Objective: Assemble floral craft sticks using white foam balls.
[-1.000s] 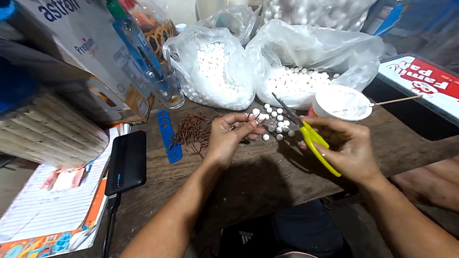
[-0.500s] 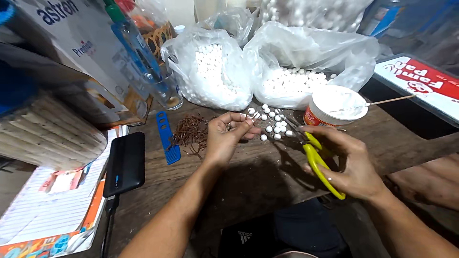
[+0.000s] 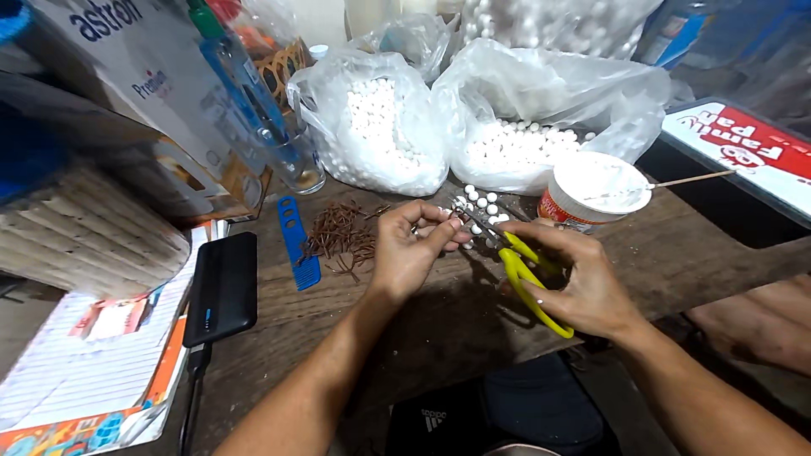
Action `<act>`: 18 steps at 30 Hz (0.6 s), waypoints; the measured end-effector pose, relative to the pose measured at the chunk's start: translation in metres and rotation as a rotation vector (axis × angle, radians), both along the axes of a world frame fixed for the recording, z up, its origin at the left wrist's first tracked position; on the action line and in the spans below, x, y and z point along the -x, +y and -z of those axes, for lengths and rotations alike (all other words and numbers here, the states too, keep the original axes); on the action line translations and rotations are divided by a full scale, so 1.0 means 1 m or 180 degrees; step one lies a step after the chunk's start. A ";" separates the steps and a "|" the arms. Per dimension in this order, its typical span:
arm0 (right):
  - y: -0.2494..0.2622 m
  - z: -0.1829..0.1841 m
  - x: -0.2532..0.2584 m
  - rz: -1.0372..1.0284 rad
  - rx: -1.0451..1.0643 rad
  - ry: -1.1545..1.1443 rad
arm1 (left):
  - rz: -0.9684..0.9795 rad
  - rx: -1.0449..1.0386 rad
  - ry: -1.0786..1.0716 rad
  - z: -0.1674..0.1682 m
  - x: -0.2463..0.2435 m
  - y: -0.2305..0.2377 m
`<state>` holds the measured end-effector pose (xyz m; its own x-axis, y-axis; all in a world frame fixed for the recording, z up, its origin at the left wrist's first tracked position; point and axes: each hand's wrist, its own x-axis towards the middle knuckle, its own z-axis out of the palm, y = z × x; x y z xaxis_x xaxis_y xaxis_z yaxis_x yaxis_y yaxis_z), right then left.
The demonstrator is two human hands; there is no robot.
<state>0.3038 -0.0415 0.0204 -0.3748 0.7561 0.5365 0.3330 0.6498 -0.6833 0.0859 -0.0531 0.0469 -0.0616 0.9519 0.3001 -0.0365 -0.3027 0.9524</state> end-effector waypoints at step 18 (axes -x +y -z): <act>0.002 0.005 0.005 -0.0323 0.0153 0.0512 | 0.0027 -0.0061 0.0227 0.001 0.001 0.001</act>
<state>0.2993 -0.0391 0.0157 -0.3627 0.7451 0.5596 0.1516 0.6397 -0.7535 0.0853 -0.0525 0.0454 -0.0315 0.9464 0.3216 0.0285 -0.3208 0.9467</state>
